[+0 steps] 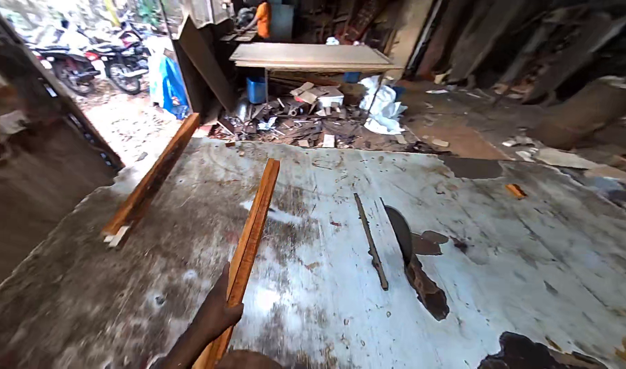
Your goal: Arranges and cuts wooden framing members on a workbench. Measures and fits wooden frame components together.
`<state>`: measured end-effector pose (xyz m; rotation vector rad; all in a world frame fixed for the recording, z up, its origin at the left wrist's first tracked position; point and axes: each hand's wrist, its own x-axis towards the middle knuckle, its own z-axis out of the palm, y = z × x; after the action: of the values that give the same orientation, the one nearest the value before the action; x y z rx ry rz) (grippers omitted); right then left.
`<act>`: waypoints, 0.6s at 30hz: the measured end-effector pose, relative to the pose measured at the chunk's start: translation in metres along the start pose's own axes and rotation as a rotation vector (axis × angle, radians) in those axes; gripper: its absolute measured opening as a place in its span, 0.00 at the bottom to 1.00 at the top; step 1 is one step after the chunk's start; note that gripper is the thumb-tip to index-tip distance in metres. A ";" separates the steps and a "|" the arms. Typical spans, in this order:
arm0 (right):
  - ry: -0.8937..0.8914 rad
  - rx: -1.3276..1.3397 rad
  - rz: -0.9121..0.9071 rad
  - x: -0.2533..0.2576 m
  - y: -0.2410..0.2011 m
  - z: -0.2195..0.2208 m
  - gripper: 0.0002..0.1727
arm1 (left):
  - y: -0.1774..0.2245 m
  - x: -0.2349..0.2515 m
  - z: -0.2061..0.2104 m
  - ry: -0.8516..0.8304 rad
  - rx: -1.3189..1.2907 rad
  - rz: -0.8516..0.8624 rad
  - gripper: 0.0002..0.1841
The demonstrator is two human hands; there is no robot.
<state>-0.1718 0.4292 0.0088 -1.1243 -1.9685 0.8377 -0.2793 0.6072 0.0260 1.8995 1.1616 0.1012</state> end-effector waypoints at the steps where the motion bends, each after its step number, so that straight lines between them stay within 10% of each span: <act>1: 0.062 0.008 0.060 -0.013 -0.001 0.000 0.18 | -0.007 -0.015 -0.004 0.005 0.006 -0.014 0.62; 6: 0.248 0.061 0.481 -0.072 -0.004 -0.015 0.23 | -0.021 -0.064 -0.007 0.053 0.005 -0.102 0.56; 18: 0.139 0.240 0.620 -0.174 -0.021 -0.022 0.23 | 0.003 -0.129 0.047 0.257 0.309 -0.309 0.52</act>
<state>-0.0989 0.2695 -0.0072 -1.6198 -1.3637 1.2332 -0.3268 0.4797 0.0446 1.9844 1.7152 -0.0054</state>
